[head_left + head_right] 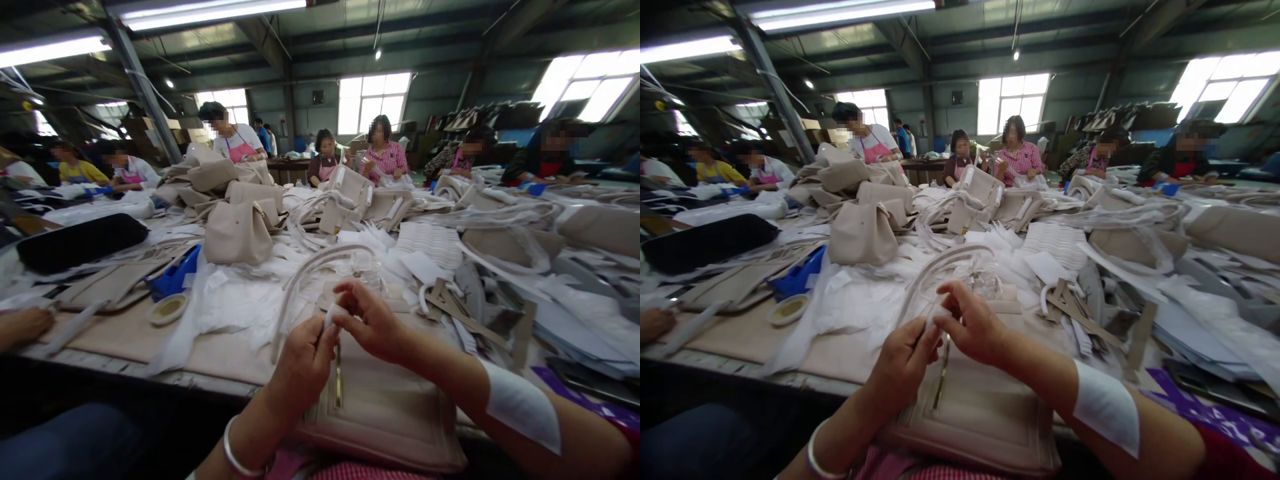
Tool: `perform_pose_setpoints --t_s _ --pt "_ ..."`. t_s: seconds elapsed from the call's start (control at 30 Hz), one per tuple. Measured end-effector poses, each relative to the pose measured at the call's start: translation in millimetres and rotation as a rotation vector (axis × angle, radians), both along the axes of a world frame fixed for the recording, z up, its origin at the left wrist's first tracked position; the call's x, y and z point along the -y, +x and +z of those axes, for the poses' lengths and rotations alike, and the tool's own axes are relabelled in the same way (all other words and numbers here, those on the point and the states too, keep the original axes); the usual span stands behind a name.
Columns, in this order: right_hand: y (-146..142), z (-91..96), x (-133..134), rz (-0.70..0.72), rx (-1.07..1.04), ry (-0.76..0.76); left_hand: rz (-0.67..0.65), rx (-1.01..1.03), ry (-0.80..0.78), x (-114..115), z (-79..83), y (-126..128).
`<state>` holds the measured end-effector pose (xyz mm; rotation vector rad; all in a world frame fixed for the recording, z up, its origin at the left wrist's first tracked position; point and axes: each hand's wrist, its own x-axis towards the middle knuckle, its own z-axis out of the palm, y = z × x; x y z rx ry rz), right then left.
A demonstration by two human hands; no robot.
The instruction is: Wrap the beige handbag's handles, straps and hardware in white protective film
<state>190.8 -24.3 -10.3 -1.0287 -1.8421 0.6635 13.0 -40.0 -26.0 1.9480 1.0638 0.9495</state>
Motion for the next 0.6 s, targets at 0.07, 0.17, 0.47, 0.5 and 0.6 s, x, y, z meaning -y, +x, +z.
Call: perform_pose_setpoints --t_s 0.07,0.17,0.47,0.5,0.6 --pt "-0.2 0.9 0.5 0.034 0.010 -0.055 -0.032 0.049 -0.060 0.6 2.9 0.3" --pt "0.6 5.7 2.4 0.098 0.087 -0.142 -0.119 0.107 -0.126 0.3 6.4 -0.9" --pt "12.3 21.3 -12.4 0.066 0.102 -0.024 -0.372 0.213 -0.547 -7.0 3.5 -33.6" --pt "12.3 21.2 -14.3 0.052 0.110 -0.024 -0.368 0.170 -0.506 -6.1 2.5 -34.7" --pt "10.7 18.3 -15.7 0.008 0.124 -0.016 -0.323 0.078 -0.413 -1.2 0.5 -32.9"
